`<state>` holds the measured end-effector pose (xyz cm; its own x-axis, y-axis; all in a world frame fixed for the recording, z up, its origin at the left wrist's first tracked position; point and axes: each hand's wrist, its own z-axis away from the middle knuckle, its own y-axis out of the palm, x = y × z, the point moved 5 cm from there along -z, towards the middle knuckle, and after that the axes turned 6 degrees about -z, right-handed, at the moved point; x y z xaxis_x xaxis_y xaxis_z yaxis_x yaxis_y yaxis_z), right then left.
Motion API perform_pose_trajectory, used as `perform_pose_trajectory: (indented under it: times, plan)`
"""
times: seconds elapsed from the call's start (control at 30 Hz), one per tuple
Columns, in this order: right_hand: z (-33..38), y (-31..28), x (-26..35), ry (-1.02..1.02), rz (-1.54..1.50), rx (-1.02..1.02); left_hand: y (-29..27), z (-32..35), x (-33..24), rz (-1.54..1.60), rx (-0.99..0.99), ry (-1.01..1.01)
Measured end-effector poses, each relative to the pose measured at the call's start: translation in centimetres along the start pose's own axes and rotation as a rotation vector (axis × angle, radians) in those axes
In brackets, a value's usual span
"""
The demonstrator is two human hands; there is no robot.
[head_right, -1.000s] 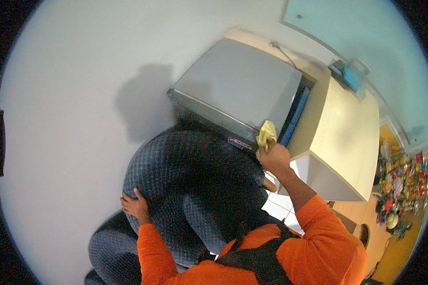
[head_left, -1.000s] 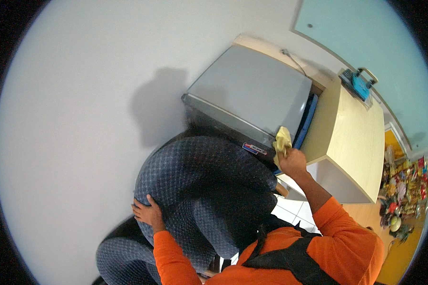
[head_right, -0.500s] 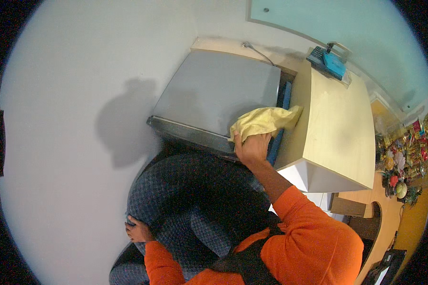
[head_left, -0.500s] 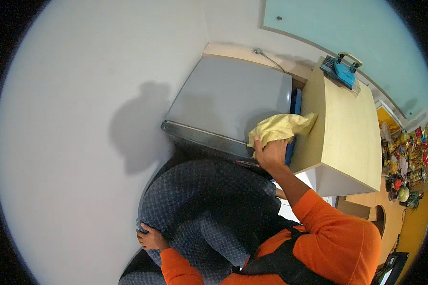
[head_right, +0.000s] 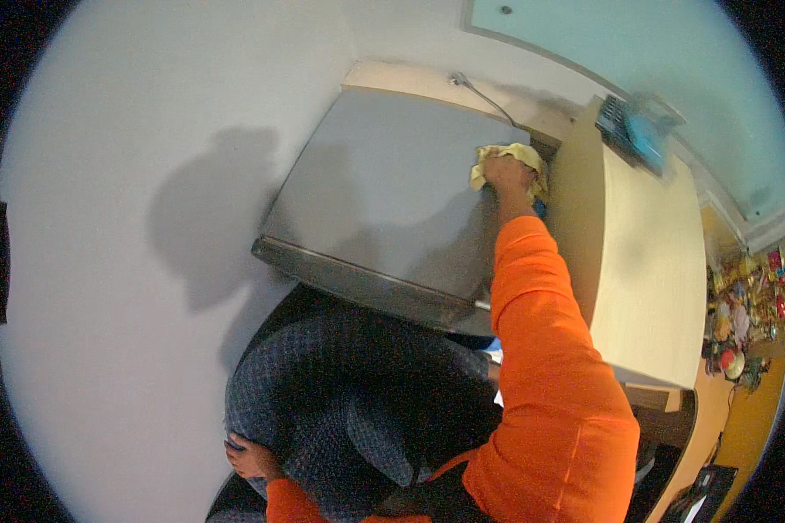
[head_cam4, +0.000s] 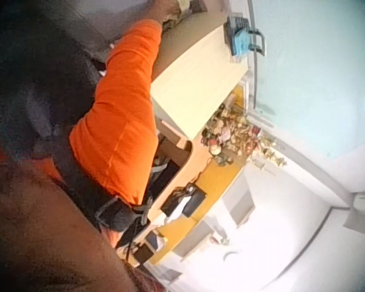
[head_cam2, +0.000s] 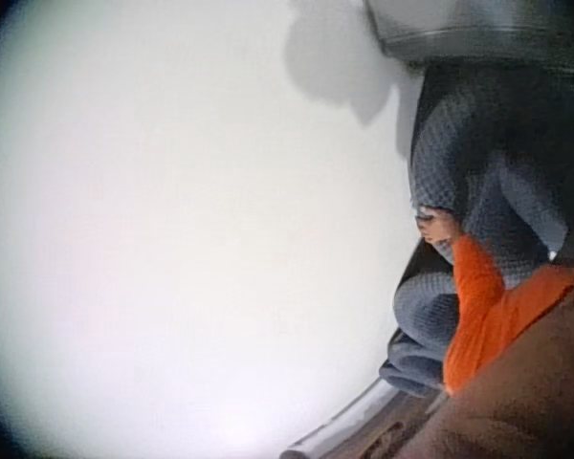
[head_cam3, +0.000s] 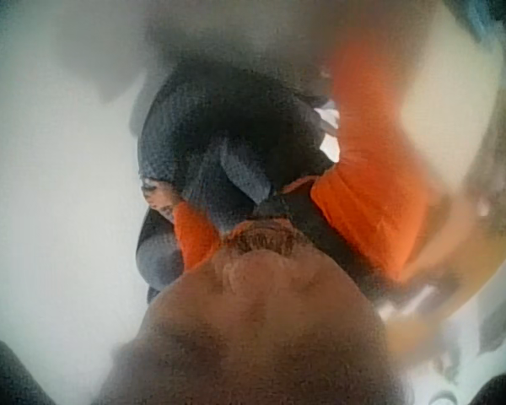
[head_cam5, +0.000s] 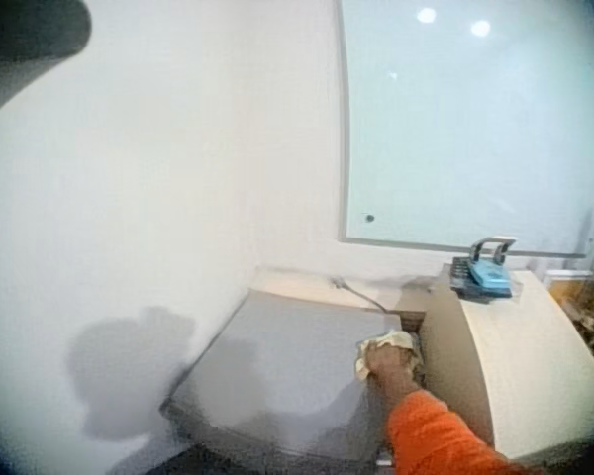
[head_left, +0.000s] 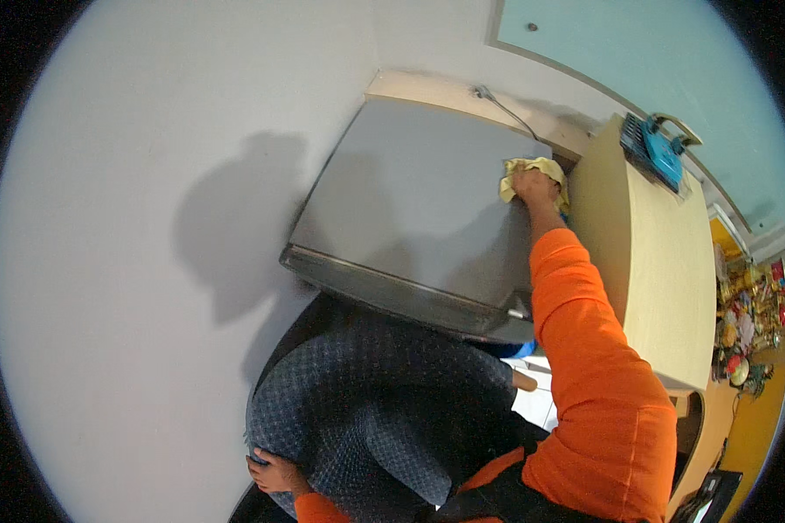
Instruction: The person wipes the top of a small refrigerator and then proceeds to clean several blue patterned armchairs. They use a yellow cloth, dipping it into a blue bucket of water to wring it out before wiping the chairs' seats, backs, and armrests.
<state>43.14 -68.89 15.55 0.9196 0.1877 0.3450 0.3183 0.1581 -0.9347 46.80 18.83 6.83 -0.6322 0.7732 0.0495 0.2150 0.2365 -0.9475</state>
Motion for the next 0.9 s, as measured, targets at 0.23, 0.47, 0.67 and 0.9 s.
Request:
perform_pose_trajectory:
  times: [0.23, 0.47, 0.67, 0.9]
  plan:
    - [-7.4, 0.9, 2.0, -0.290, 0.084, 0.005, 0.7, -0.6, -0.5, -0.023, 0.010, 0.021]
    - [-6.1, 2.0, 7.4, -0.410, 0.139, 0.003, 0.6, -0.6, -0.8, -0.007, 0.057, 0.011]
    - [-5.1, 7.4, 22.0, -0.652, 0.096, -0.045, 0.8, -1.2, -0.6, 0.010, 0.050, 0.008]
    - [-4.8, 12.4, 34.4, -0.820, 0.042, 0.045, 1.0, -0.9, -0.7, 0.071, -0.020, 0.043]
